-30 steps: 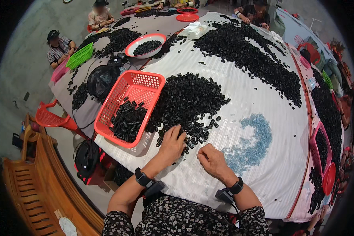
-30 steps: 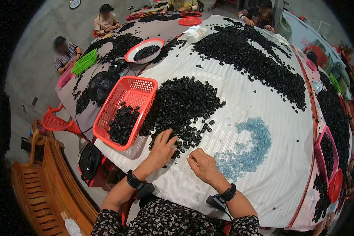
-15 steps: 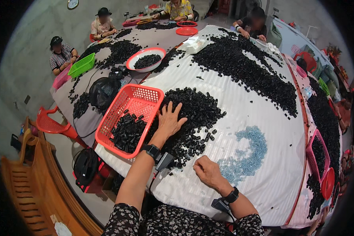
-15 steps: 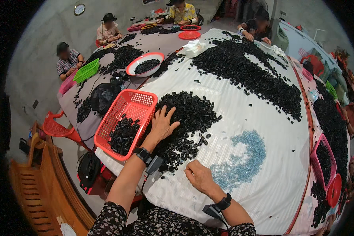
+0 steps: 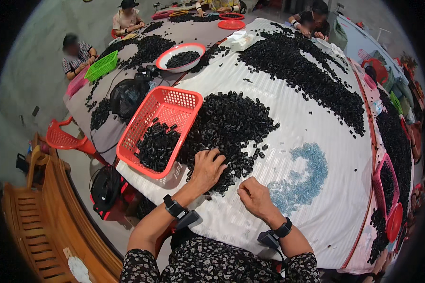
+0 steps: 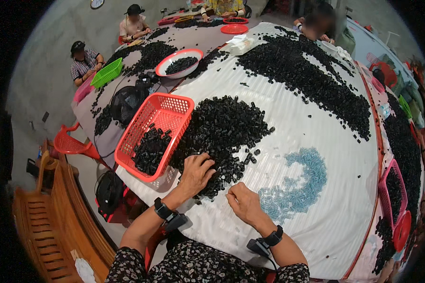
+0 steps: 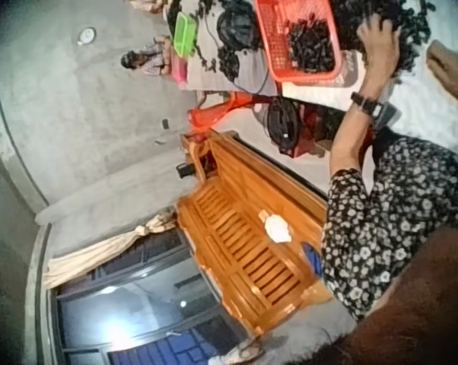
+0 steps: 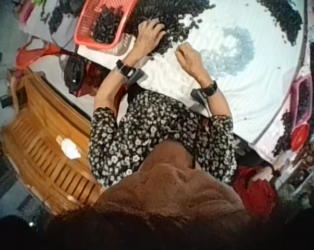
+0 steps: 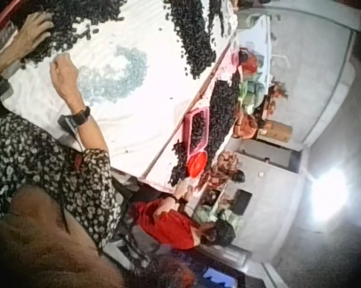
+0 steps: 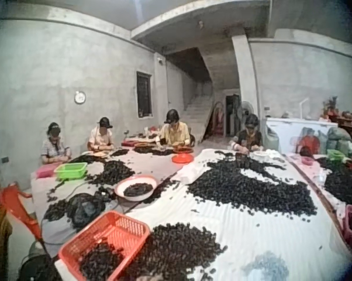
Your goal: Assembling small black plastic shoe components by hand at a shared table.
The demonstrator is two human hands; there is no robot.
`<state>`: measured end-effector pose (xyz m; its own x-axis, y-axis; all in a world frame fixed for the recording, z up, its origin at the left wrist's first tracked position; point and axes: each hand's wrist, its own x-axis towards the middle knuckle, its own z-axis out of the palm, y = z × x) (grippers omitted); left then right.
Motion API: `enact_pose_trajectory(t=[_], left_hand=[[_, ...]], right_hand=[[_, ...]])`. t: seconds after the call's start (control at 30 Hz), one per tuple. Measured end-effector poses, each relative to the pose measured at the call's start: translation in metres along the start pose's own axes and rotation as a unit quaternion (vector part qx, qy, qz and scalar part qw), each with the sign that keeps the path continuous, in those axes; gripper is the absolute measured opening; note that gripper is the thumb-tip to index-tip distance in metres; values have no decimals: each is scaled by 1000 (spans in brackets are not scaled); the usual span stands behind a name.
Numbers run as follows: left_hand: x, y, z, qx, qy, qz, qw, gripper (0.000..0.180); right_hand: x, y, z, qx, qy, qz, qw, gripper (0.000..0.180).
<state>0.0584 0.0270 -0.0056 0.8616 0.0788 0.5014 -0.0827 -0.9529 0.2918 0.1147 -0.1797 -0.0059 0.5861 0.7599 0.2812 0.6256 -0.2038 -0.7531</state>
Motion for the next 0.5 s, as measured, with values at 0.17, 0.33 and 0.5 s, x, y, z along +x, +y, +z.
enact_pose_trajectory(t=[0.17, 0.33, 0.5], left_hand=[[-29, 24, -11, 37, -76, 31, 996, 43], [-43, 26, -36, 7, -47, 32, 998, 47], [-72, 7, -59, -86, 93, -101, 987, 32]], right_hand=[[1, -1, 0, 0, 6, -2, 1000, 9], [1, -4, 0, -9, 0, 16, 1000, 9], [2, -14, -3, 29, -17, 83, 996, 9]])
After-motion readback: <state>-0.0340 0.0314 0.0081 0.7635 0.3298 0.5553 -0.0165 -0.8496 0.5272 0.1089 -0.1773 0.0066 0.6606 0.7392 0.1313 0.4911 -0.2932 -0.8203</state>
